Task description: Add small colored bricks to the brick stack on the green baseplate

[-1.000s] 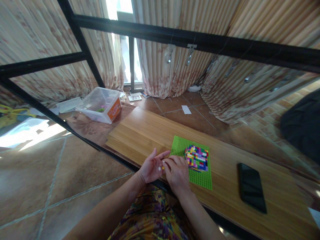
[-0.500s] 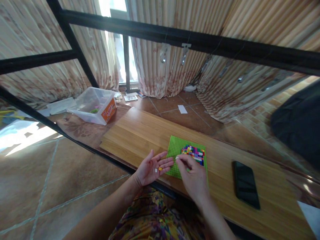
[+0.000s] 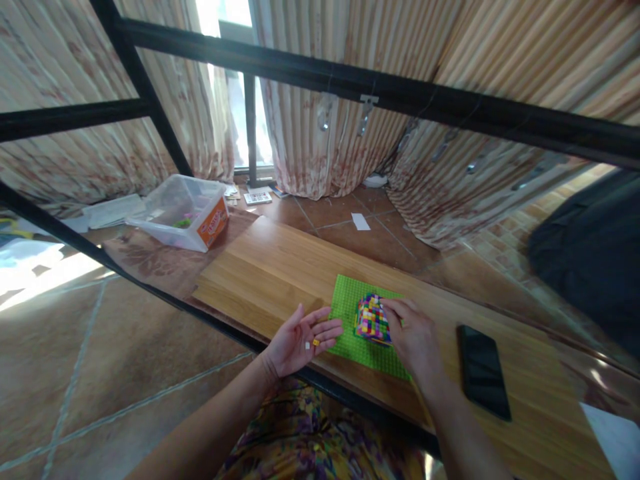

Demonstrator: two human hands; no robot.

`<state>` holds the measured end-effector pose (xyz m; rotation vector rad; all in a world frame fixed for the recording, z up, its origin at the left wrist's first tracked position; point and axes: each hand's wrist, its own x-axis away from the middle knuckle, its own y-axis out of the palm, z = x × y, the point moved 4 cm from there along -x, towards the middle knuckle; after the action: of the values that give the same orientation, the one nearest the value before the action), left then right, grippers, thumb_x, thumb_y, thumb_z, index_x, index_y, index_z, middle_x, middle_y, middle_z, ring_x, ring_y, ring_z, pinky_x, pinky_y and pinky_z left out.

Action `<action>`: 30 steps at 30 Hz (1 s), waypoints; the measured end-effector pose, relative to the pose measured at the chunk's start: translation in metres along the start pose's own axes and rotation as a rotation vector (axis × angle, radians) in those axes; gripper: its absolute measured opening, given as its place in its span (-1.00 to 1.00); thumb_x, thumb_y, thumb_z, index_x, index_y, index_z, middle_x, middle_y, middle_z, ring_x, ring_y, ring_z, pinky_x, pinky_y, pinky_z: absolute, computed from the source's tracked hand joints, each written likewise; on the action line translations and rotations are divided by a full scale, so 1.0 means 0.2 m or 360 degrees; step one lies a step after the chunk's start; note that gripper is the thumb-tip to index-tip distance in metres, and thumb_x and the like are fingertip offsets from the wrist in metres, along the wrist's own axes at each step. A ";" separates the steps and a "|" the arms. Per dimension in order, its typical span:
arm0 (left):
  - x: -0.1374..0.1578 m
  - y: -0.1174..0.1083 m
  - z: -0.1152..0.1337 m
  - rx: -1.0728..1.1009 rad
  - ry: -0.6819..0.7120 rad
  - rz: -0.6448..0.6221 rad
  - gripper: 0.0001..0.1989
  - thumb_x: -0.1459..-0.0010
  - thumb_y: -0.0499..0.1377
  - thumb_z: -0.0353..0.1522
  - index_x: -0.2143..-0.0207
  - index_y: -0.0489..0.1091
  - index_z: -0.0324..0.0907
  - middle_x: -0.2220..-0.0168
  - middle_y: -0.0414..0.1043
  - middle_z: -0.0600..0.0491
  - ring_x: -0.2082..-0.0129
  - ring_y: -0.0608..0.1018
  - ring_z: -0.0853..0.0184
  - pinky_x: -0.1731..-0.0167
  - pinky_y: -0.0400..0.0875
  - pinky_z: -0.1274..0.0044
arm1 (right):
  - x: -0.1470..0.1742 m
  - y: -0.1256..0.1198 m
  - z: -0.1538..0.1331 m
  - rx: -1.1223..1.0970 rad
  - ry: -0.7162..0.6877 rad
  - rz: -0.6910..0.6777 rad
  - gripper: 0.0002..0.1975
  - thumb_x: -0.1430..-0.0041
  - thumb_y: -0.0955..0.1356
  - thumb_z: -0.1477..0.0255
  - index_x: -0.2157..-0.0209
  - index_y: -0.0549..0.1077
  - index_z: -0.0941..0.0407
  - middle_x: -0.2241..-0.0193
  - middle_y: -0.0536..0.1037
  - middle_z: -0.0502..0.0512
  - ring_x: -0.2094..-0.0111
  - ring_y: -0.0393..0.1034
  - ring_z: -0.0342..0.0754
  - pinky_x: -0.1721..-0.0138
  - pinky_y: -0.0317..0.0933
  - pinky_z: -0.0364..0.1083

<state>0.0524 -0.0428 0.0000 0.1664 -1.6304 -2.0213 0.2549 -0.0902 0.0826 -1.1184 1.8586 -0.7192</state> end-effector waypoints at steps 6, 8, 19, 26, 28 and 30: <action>0.00 0.00 0.00 0.0004 -0.0008 -0.0006 -0.43 -0.26 -0.12 -0.09 -0.15 0.12 -0.31 -0.08 0.31 -0.29 -0.06 0.42 0.13 -0.05 0.19 0.36 | -0.02 0.06 0.01 0.0210 -0.0137 -0.0026 -0.72 -0.23 0.20 0.41 0.30 0.54 0.13 0.30 0.53 0.14 0.29 0.39 -0.03 0.22 0.28 -0.06; 0.00 0.00 0.00 0.0004 -0.0009 -0.0015 -0.44 -0.27 -0.12 -0.10 -0.15 0.13 -0.31 -0.08 0.32 -0.29 -0.05 0.42 0.14 -0.05 0.19 0.36 | -0.02 0.06 0.02 0.0221 -0.0143 -0.0024 -0.71 -0.24 0.19 0.41 0.30 0.53 0.13 0.31 0.53 0.13 0.29 0.38 -0.03 0.22 0.27 -0.05; 0.00 0.01 0.00 -0.0003 -0.0011 0.0011 -0.45 -0.26 -0.11 -0.09 -0.12 0.18 -0.30 -0.06 0.34 -0.27 -0.03 0.44 0.14 -0.02 0.21 0.37 | -0.01 0.07 0.06 0.0102 -0.0101 0.0090 -0.77 -0.18 0.27 0.34 0.36 0.56 0.07 0.31 0.49 0.12 0.23 0.33 0.00 0.17 0.24 -0.01; 0.01 0.01 0.00 0.0003 -0.0018 0.0009 -0.47 -0.27 -0.11 -0.11 -0.11 0.19 -0.29 -0.06 0.33 -0.27 -0.03 0.44 0.15 -0.01 0.23 0.37 | -0.04 0.07 0.13 -0.0125 0.0219 0.0245 -0.77 -0.02 0.35 0.23 0.43 0.54 0.09 0.28 0.50 0.14 0.20 0.36 0.04 0.11 0.22 0.06; 0.01 0.01 0.00 0.0006 -0.0016 0.0007 -0.48 -0.27 -0.11 -0.11 -0.10 0.20 -0.29 -0.06 0.34 -0.27 -0.02 0.45 0.15 0.00 0.24 0.37 | -0.04 0.09 0.16 -0.0256 0.0378 0.0205 -0.72 0.03 0.37 0.19 0.37 0.54 0.10 0.28 0.52 0.14 0.22 0.38 0.04 0.12 0.25 0.06; 0.01 0.00 0.00 0.0005 -0.0016 0.0013 -0.48 -0.27 -0.11 -0.11 -0.10 0.21 -0.29 -0.05 0.34 -0.27 -0.02 0.45 0.15 0.00 0.25 0.37 | -0.02 0.12 0.21 -0.0437 0.0596 0.0122 -0.63 0.06 0.38 0.15 0.28 0.53 0.12 0.33 0.54 0.13 0.31 0.42 0.01 0.24 0.30 0.02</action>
<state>0.0510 -0.0431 0.0014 0.1503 -1.6378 -2.0169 0.2818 -0.0774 0.0450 -1.1305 2.3613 -0.6778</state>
